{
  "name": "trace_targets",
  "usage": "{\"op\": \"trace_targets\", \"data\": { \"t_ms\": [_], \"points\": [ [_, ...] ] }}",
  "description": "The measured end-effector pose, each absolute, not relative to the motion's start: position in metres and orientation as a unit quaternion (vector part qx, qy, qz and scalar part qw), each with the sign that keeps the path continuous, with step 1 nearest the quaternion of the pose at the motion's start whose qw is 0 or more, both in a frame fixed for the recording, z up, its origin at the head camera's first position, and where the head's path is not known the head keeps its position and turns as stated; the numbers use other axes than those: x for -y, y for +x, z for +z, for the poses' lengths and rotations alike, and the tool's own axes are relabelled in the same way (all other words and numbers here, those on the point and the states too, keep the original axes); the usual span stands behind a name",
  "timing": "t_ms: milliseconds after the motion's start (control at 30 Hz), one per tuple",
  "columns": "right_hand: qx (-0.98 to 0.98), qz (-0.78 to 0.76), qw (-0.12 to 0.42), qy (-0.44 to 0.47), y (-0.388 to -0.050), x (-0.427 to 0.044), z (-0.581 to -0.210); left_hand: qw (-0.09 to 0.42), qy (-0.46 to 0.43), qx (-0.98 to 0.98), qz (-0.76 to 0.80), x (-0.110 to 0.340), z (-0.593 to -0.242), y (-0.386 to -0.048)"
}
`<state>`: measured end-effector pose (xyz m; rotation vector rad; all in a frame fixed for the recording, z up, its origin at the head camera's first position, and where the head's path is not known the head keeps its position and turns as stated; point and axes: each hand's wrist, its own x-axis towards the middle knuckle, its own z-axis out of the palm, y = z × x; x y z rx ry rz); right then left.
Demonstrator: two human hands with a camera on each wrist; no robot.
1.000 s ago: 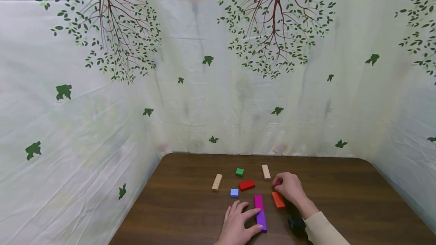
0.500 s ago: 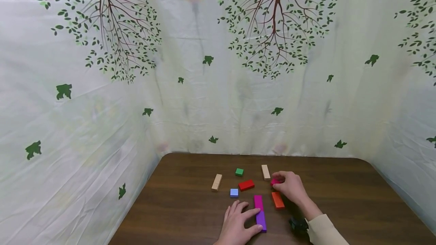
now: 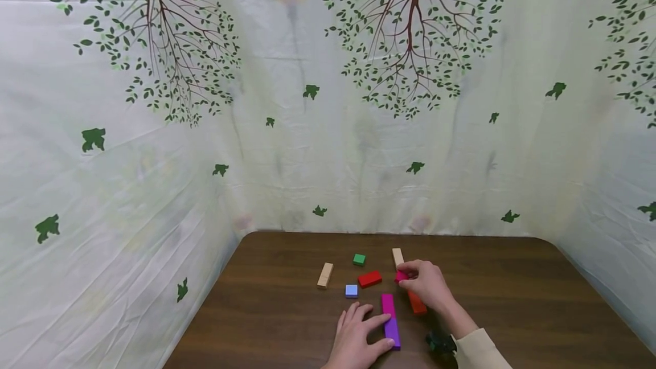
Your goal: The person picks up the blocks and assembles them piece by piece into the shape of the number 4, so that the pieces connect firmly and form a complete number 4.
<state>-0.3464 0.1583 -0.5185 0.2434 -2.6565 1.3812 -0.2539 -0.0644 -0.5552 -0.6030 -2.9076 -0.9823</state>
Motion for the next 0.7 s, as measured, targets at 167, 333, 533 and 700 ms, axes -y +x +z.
{"op": "trace_targets", "data": {
  "t_ms": [167, 333, 533, 700],
  "points": [
    [0.884, 0.453, 0.074, 0.09, -0.346, -0.15, -0.526, -0.009, -0.186, 0.931, -0.314, 0.064, -0.554, -0.256],
    [0.891, 0.434, 0.078, 0.11, -0.346, -0.143, -0.531, -0.013, -0.185, 0.93, -0.318, 0.064, -0.554, -0.257],
    [0.904, 0.398, 0.087, 0.13, -0.346, -0.136, -0.535, -0.011, -0.184, 0.927, -0.325, 0.064, -0.557, -0.259],
    [0.905, 0.385, 0.1, 0.148, -0.344, -0.134, -0.535, -0.015, -0.178, 0.929, -0.325, 0.063, -0.558, -0.26]
  ]
}}
